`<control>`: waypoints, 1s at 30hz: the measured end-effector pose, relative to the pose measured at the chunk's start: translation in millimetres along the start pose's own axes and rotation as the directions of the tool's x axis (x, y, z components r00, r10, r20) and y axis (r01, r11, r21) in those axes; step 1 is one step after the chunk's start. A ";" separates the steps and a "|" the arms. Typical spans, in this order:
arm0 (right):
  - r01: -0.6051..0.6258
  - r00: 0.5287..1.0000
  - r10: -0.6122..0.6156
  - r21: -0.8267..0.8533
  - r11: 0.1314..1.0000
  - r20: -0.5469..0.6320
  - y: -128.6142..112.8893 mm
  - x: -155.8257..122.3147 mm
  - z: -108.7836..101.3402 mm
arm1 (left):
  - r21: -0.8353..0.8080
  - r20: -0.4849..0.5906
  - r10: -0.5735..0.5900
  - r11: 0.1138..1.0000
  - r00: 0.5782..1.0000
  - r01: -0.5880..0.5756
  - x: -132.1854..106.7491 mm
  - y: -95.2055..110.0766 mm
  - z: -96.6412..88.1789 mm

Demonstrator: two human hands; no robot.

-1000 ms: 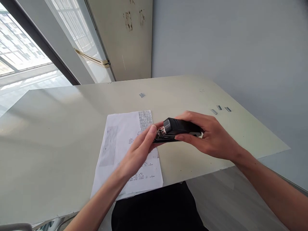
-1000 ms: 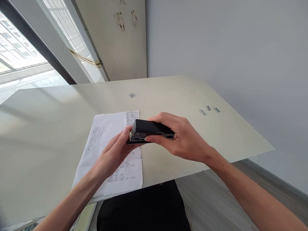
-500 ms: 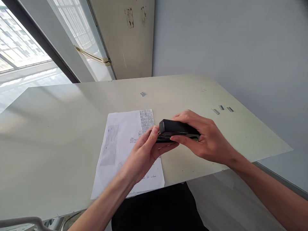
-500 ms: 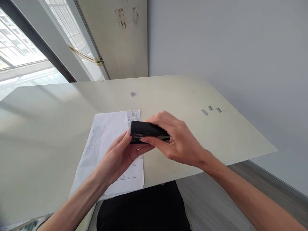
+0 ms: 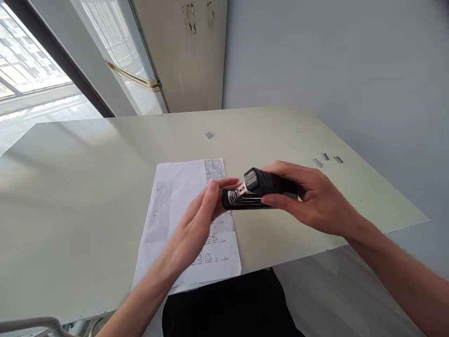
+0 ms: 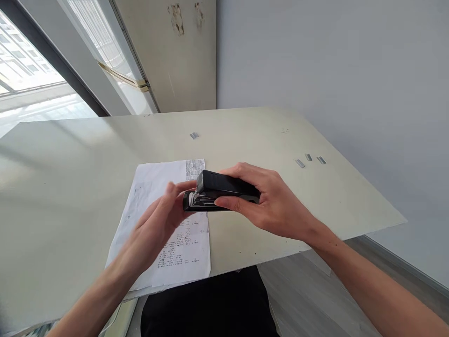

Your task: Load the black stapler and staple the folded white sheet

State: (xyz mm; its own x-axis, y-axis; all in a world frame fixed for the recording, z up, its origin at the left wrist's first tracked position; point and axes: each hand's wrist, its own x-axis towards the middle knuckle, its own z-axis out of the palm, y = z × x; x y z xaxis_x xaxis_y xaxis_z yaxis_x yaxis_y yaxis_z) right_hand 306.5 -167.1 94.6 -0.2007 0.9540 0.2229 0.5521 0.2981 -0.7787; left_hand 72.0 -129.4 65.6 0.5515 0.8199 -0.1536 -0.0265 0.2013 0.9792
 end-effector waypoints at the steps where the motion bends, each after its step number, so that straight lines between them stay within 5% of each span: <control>1: -0.010 1.000 0.010 0.001 1.000 0.002 -0.5 -1.1 -0.8 | 0.135 -0.025 0.027 0.991 0.999 -0.023 -5.4 -3.3 -6.5; 3: -0.024 1.000 0.024 -0.002 1.000 0.008 -2.2 -3.6 -2.0 | 0.452 -0.016 0.106 0.888 0.994 -0.087 -19.1 -15.5 -22.5; 6: -0.045 0.999 0.046 -0.010 0.999 0.016 -4.4 -6.7 -2.7 | 0.819 0.193 0.196 0.508 0.961 -0.268 -42.9 -43.5 -47.5; 9: -0.085 0.996 0.085 -0.030 0.996 0.016 -2.8 -5.2 -4.7 | 0.905 0.351 0.213 0.170 0.912 -0.389 -62.8 -66.1 -62.8; 12: -0.138 0.990 0.139 -0.051 0.989 0.022 4.1 1.0 -8.9 | 0.912 0.399 0.208 0.013 0.893 -0.410 -74.3 -70.6 -67.9; 18: -0.196 0.973 0.199 -0.040 0.980 0.118 28.4 10.6 -12.3 | 0.896 0.415 0.229 0.068 0.881 -0.440 -78.9 -61.7 -73.8; 23: -0.197 0.965 0.210 -0.096 0.976 0.155 48.5 11.5 -7.1 | 0.918 0.273 0.336 0.190 0.901 -0.349 -75.7 -66.1 -61.8; 30: -0.130 0.959 0.177 -0.215 0.968 0.219 51.1 20.3 8.4 | 0.908 0.356 0.305 0.111 0.883 -0.404 -74.4 -71.7 -51.5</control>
State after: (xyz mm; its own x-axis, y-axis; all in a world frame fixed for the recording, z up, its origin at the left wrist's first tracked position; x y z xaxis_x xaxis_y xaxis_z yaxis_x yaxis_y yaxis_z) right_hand 323.8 -132.8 54.4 -0.2719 0.9609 -0.0529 0.7346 0.1717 -0.6564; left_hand -10.1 -177.2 0.0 0.7755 0.5952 0.2103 0.5315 -0.7954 0.2911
